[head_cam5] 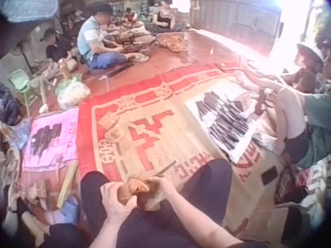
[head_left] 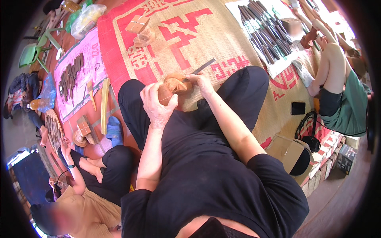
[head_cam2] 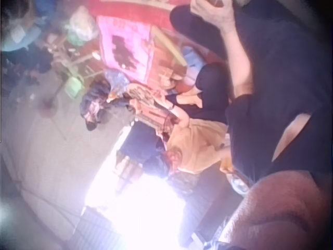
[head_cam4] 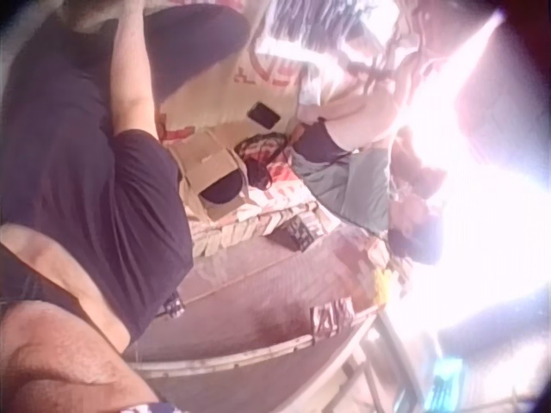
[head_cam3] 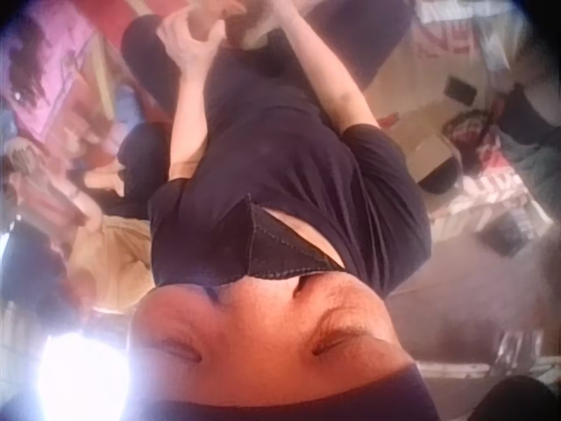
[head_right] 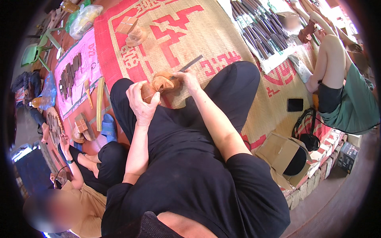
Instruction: The person sits cross-legged on a mat and uses a small knife to carve a piece of wood held in their left hand. They repeatedly scrape and shape the wood, rotating it to work on different sides while other people work nearby.
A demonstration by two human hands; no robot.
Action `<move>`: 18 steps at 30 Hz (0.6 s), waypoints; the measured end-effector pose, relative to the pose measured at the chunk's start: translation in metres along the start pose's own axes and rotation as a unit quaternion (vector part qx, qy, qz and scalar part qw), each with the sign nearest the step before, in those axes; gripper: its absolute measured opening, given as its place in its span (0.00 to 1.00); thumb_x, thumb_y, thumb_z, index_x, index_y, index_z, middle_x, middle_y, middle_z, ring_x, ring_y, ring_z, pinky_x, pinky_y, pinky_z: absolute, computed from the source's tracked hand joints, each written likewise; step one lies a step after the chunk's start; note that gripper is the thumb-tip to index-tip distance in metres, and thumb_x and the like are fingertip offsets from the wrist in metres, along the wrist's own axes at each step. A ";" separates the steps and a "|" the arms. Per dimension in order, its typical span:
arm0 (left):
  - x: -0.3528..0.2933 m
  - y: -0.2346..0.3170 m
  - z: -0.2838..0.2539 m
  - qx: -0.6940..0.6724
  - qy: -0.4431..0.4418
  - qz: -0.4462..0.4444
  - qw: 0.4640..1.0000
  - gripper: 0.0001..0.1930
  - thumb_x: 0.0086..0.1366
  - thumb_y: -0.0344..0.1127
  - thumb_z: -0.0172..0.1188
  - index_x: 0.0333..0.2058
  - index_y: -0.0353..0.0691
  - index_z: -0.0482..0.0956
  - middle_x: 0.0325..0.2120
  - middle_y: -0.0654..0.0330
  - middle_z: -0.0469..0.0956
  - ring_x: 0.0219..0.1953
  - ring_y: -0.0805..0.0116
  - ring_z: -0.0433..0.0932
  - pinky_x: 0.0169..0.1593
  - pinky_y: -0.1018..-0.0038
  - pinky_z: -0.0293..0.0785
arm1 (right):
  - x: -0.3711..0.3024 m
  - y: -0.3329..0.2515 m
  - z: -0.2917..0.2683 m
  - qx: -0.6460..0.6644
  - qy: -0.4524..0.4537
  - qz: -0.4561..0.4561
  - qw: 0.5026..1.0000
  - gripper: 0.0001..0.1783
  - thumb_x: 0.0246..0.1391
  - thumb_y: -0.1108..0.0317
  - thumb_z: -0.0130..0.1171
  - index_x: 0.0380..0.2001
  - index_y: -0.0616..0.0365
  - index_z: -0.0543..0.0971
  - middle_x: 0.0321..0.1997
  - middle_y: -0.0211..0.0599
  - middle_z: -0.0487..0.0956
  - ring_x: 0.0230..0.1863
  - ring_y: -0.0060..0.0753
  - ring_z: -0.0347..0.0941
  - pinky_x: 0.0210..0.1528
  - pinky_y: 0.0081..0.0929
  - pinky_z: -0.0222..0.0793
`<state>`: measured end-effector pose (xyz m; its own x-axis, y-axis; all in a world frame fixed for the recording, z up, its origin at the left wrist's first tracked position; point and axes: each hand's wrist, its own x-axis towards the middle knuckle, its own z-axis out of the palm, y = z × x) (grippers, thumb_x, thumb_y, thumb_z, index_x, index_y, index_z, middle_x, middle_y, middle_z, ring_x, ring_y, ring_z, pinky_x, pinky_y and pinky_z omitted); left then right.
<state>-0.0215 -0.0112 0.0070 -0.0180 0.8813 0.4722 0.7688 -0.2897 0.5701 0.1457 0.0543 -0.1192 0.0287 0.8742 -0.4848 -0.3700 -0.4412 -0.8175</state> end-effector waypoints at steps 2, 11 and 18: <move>0.000 0.000 0.003 -0.013 0.000 0.006 1.000 0.25 0.40 0.35 0.67 0.40 0.40 0.72 0.37 0.56 0.71 0.42 0.55 0.69 0.48 0.63 0.67 | 0.002 -0.003 -0.010 0.013 -0.001 0.024 1.000 0.09 0.40 0.72 0.66 0.25 0.60 0.76 0.23 0.33 0.78 0.21 0.21 0.72 0.24 0.18 0.66; 0.000 0.002 0.001 0.004 -0.007 0.024 1.000 0.26 0.38 0.36 0.68 0.39 0.41 0.72 0.36 0.56 0.71 0.41 0.55 0.69 0.47 0.63 0.69 | 0.006 0.002 -0.004 0.012 -0.024 0.012 1.000 0.09 0.41 0.70 0.66 0.26 0.60 0.77 0.26 0.36 0.79 0.24 0.24 0.74 0.28 0.21 0.69; -0.002 0.002 0.001 0.013 -0.006 0.020 1.000 0.26 0.38 0.35 0.68 0.39 0.41 0.72 0.36 0.56 0.72 0.42 0.54 0.69 0.47 0.63 0.69 | 0.018 0.000 -0.025 -0.027 0.052 0.004 0.998 0.11 0.43 0.68 0.65 0.31 0.62 0.78 0.26 0.34 0.79 0.26 0.23 0.74 0.30 0.17 0.69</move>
<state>-0.0194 -0.0128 0.0061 0.0205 0.8734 0.4866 0.7845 -0.3157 0.5337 0.1695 0.0650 -0.1356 0.1242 0.8458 -0.5189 -0.3210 -0.4606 -0.8276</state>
